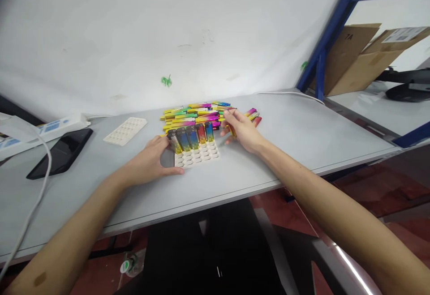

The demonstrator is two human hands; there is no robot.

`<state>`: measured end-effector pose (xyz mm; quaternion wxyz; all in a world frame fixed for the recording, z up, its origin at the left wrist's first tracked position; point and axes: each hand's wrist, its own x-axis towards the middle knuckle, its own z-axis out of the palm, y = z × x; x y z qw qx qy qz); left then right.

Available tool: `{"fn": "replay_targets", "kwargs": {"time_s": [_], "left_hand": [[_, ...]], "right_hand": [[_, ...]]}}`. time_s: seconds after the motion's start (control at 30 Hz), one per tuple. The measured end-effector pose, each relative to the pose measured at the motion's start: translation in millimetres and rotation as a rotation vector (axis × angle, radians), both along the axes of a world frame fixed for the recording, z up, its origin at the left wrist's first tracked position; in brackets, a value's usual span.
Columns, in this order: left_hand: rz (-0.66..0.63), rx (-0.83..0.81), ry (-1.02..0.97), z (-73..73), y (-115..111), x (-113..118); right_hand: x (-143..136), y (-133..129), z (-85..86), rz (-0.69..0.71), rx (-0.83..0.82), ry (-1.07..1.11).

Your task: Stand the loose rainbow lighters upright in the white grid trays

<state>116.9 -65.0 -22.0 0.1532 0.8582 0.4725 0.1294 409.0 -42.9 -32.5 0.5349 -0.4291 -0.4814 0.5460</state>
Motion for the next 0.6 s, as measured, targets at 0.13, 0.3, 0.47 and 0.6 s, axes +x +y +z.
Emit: {"fn": "replay_targets", "kwargs": {"time_s": [0.13,0.3,0.47,0.6], "left_hand": [[0.007,0.005,0.002,-0.3,-0.1,-0.1],[-0.005,0.007,0.024,-0.7,0.7,-0.5],[0.008,0.004,0.018,-1.0,1.2,-0.9],[0.009,-0.002,0.021,-1.3,1.3,-1.2]], "right_hand": [[1.8,-1.2,0.4,0.034,0.029,-0.019],[3.0,-0.2,4.5,0.043,-0.098,0.034],[2.4,-1.4,6.7,0.018,-0.172,0.024],[2.0,-3.1,7.6,0.013,-0.162,0.024]]}}
